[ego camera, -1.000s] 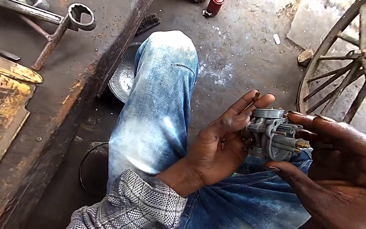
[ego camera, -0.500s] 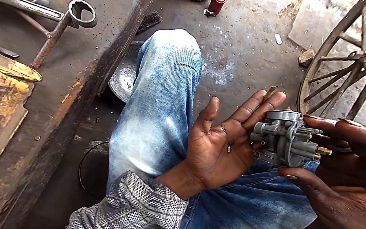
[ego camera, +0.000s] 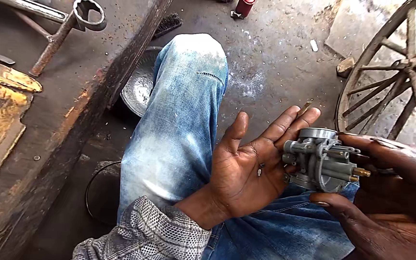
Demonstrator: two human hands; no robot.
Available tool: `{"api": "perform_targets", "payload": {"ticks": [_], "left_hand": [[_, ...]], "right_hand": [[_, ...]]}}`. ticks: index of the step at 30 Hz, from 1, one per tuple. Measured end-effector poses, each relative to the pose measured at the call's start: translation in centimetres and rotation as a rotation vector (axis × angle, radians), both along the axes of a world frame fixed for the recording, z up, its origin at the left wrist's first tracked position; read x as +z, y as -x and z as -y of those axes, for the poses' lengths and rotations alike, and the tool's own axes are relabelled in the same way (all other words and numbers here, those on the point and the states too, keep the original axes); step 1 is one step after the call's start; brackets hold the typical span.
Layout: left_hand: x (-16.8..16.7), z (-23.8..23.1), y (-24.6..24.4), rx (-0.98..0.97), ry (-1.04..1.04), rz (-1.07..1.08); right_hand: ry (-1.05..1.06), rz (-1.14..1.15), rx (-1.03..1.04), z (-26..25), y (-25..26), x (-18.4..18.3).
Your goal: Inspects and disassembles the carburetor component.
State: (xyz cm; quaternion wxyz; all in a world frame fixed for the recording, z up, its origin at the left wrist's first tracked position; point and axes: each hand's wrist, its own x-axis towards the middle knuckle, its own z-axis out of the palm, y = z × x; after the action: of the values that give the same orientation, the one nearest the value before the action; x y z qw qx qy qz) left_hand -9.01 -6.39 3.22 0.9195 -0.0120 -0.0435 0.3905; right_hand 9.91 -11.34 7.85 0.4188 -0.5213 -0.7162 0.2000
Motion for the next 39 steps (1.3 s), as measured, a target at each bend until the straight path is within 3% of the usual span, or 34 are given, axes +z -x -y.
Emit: {"api": "perform_targets", "payload": {"ticks": [10, 13, 16, 19, 24, 34, 39], "left_hand": [[-0.6, 0.0, -0.3, 0.018, -0.085, -0.145], [-0.6, 0.1, -0.5, 0.019, -0.063, -0.112], [-0.8, 0.2, -0.6, -0.006, -0.08, -0.074], [-0.9, 0.7, -0.5, -0.04, -0.063, -0.069], [-1.3, 0.8, -0.2, -0.076, -0.044, -0.038], [-1.1, 0.6, -0.1, -0.083, -0.035, -0.131], [-1.0, 0.9, 0.0, -0.09, -0.067, -0.126]], "right_hand": [[-0.018, 0.017, 0.045, -0.3, 0.7, 0.7], [-0.036, 0.012, -0.055, -0.7, 0.1, 1.4], [0.054, 0.349, -0.202, -2.1, -2.2, 3.3], [0.246, 0.565, -0.166, -4.8, -3.8, 5.3], [0.251, 0.21, 0.031, -6.7, -2.4, 3.8], [0.33, 0.225, 0.06, -6.6, -1.0, 2.0], [0.299, 0.056, 0.014, -7.0, -0.5, 1.7]]}}
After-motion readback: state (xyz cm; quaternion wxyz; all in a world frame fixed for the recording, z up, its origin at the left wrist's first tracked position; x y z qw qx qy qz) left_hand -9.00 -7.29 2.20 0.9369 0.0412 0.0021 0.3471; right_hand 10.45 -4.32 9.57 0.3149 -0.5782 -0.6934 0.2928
